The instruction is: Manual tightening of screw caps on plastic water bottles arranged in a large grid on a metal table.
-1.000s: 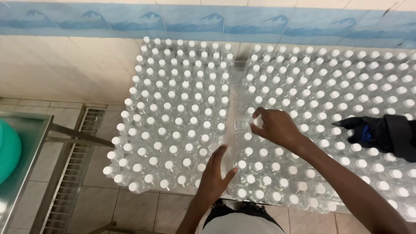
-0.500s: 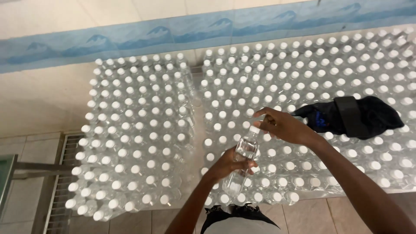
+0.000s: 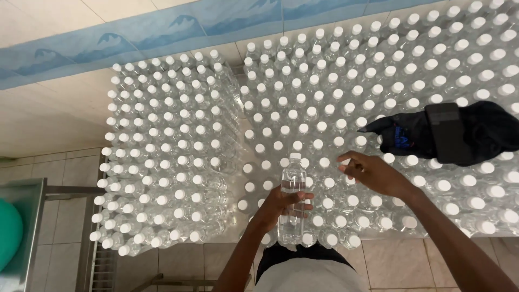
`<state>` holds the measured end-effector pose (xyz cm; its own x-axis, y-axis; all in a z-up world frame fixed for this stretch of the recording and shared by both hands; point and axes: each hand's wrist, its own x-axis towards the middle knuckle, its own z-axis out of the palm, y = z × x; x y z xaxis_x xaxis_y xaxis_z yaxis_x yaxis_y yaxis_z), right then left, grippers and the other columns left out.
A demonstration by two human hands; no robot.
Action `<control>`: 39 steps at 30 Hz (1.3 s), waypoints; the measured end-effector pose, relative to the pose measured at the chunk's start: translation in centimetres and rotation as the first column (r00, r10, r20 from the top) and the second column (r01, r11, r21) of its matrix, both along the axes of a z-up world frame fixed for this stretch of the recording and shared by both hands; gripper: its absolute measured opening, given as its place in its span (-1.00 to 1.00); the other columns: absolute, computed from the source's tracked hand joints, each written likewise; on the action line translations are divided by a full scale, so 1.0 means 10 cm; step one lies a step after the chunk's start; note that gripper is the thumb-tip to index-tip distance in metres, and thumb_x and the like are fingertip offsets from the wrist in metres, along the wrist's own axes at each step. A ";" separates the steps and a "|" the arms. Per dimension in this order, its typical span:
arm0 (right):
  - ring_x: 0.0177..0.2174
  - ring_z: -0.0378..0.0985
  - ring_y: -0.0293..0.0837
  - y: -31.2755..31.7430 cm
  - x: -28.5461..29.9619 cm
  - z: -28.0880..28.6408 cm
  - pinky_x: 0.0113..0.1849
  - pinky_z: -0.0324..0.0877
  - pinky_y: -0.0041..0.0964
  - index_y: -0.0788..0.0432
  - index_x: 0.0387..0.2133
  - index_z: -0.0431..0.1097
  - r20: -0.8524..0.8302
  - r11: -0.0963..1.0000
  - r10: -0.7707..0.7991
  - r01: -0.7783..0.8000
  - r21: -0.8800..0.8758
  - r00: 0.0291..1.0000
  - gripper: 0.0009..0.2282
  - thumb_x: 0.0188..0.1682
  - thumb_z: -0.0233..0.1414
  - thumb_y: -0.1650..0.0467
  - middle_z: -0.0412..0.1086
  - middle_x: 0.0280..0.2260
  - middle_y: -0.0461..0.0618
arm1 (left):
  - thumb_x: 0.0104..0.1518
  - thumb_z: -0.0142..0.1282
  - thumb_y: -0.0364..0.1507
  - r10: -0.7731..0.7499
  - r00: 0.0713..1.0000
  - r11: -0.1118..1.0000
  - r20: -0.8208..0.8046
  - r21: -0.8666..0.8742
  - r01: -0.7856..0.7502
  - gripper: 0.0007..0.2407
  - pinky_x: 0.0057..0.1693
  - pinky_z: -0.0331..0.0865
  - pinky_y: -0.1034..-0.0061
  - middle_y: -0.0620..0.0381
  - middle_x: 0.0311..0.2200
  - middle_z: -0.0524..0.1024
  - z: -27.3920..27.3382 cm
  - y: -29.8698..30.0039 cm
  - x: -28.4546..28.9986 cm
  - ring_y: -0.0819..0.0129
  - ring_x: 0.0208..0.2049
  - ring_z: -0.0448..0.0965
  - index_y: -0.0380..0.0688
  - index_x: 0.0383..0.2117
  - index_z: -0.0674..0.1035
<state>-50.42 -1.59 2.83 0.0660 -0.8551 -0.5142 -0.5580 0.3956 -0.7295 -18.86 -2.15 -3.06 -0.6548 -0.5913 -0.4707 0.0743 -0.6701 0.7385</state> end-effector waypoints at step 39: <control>-0.30 0.70 0.35 0.20 0.99 0.76 -0.39 0.58 0.26 0.14 0.07 0.26 -0.403 0.641 0.577 -0.700 -0.315 0.710 -0.49 0.21 -0.11 -0.04 0.54 -0.22 0.18 | 0.02 0.58 -0.33 -0.466 0.873 0.817 0.141 -0.309 0.486 -0.38 -0.29 0.59 0.57 -0.15 -0.30 0.68 0.53 -0.03 0.80 0.25 -0.38 0.75 -0.26 0.17 0.47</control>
